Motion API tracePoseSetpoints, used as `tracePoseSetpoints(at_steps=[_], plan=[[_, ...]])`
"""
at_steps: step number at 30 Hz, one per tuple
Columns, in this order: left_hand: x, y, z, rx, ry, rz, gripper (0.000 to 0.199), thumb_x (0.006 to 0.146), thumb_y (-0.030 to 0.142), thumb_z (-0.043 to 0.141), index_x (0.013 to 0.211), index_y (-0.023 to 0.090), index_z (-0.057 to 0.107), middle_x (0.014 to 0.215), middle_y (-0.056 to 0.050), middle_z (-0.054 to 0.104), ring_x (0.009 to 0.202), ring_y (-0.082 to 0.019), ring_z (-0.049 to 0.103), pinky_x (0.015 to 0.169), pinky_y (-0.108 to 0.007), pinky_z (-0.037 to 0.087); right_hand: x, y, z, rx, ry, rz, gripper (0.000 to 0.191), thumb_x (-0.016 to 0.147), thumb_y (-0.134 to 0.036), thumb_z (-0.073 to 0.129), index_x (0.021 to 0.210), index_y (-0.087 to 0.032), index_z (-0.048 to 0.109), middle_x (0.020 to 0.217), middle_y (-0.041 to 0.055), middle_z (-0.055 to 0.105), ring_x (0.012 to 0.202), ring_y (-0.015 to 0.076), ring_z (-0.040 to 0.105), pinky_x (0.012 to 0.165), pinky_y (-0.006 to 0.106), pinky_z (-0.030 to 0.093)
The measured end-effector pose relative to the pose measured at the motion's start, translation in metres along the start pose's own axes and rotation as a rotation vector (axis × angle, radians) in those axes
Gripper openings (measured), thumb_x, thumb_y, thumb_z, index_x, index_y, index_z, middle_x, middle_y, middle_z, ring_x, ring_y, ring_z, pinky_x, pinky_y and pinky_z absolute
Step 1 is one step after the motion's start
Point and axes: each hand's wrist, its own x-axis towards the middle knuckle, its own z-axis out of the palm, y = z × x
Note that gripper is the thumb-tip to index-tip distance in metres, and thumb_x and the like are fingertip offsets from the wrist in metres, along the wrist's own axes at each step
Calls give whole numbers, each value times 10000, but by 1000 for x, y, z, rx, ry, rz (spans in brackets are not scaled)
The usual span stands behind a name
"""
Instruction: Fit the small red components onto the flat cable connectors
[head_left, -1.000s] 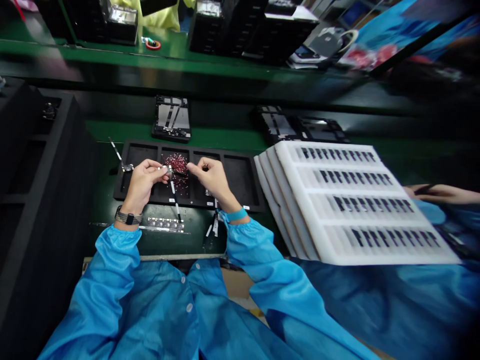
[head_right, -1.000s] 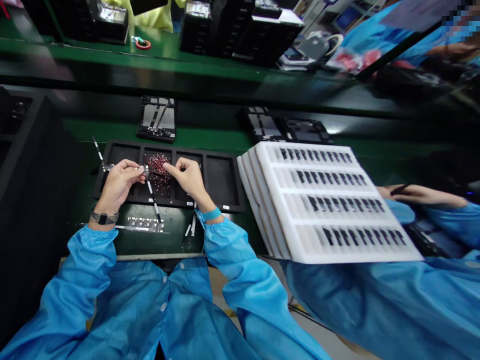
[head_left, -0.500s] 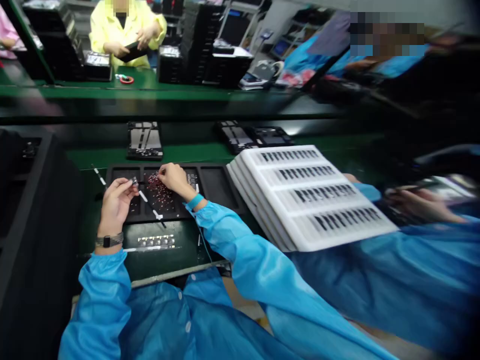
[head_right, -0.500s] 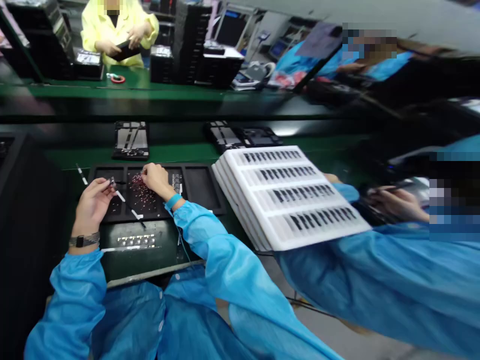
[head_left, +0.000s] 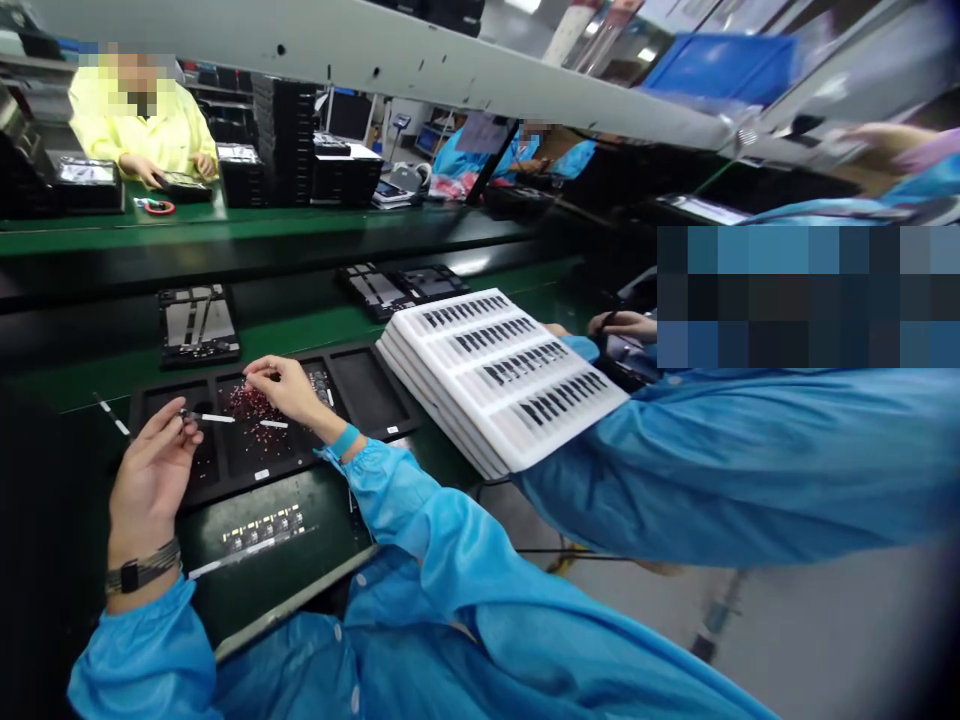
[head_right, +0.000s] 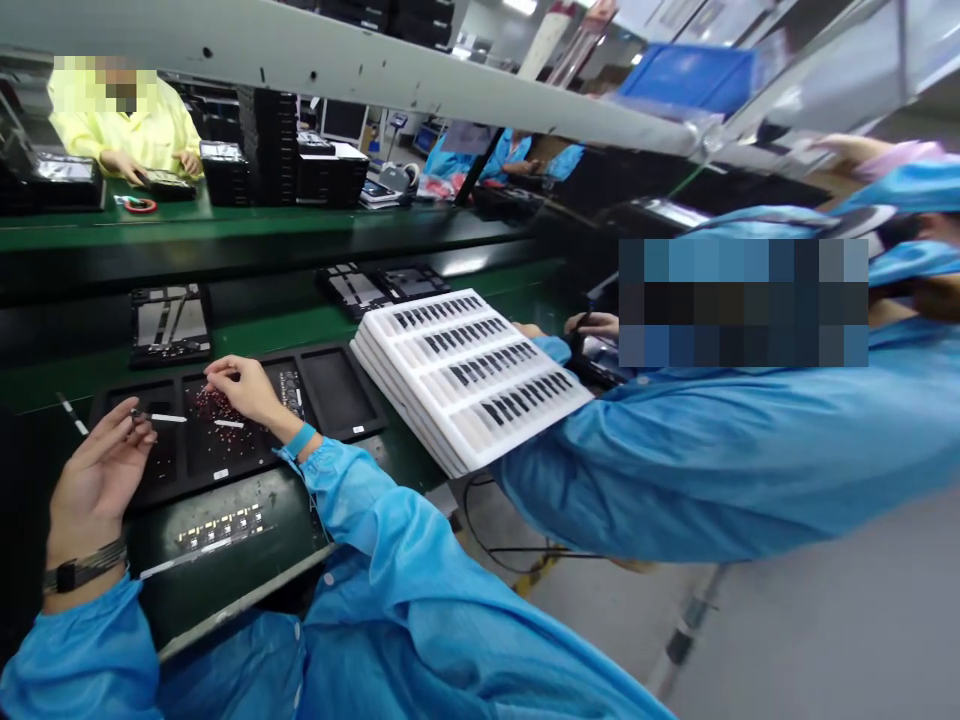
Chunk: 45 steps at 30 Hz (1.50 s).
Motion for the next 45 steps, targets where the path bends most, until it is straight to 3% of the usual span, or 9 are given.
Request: tracePoseSetpoints(at_steps=[5,8,10,13,18,23,28,35,45], plan=[[1,6,-6,-79,-1,30,305,731,66,789,1026,139,810,851,-48,683,742,-105,639,695,-158,582,-12,2,-4,72,-103,87,37,854,-159,766,886,-163,785,833,47,810,694,138,673,617,231,506],[3,9,-11,-162,7,65,280,729,50,788,988,158,798,865,-32,674,740,-89,626,699,-141,572,-17,7,-9,91,-113,142,150,837,-247,787,957,-157,801,894,58,834,516,85,501,452,210,387],[3,11,-14,-206,13,97,239,735,42,791,932,177,782,858,-20,672,747,-85,627,709,-137,567,-20,10,-13,114,-78,160,192,816,-285,807,954,-152,796,891,63,834,471,66,421,421,210,339],[4,10,-16,-207,16,137,200,757,57,811,879,206,759,849,-5,685,750,-87,630,712,-151,563,-25,12,-18,147,-48,138,223,811,-341,819,921,-150,778,886,85,829,505,77,477,463,214,367],[2,-3,-8,-53,32,139,250,732,115,877,928,237,782,872,-8,738,756,-109,653,665,-193,530,-37,4,-18,82,-111,55,279,869,-441,768,869,-162,759,839,75,798,641,132,612,573,245,455],[-5,-26,10,136,100,164,346,622,203,954,924,162,789,891,-69,784,731,-128,674,611,-210,491,-49,-3,-11,-46,-209,-49,245,903,-404,723,862,-166,762,748,33,734,706,161,641,714,290,507],[-12,-41,22,220,117,155,368,590,229,968,865,128,745,792,-51,766,638,-107,660,625,-221,516,-54,-4,-7,-81,-257,-60,245,892,-413,724,855,-172,754,720,20,688,671,159,579,694,301,489],[-15,-48,24,247,130,153,360,610,244,965,862,133,734,768,-37,764,592,-102,649,602,-227,512,-57,-4,-6,-121,-287,-54,235,874,-388,706,827,-163,757,690,8,652,647,145,514,668,292,443],[-19,-48,27,313,157,146,311,645,228,952,833,124,728,719,-29,736,560,-113,637,598,-253,505,-58,-5,-8,-185,-288,-54,225,880,-377,697,826,-173,773,748,33,727,661,154,554,666,291,460]])
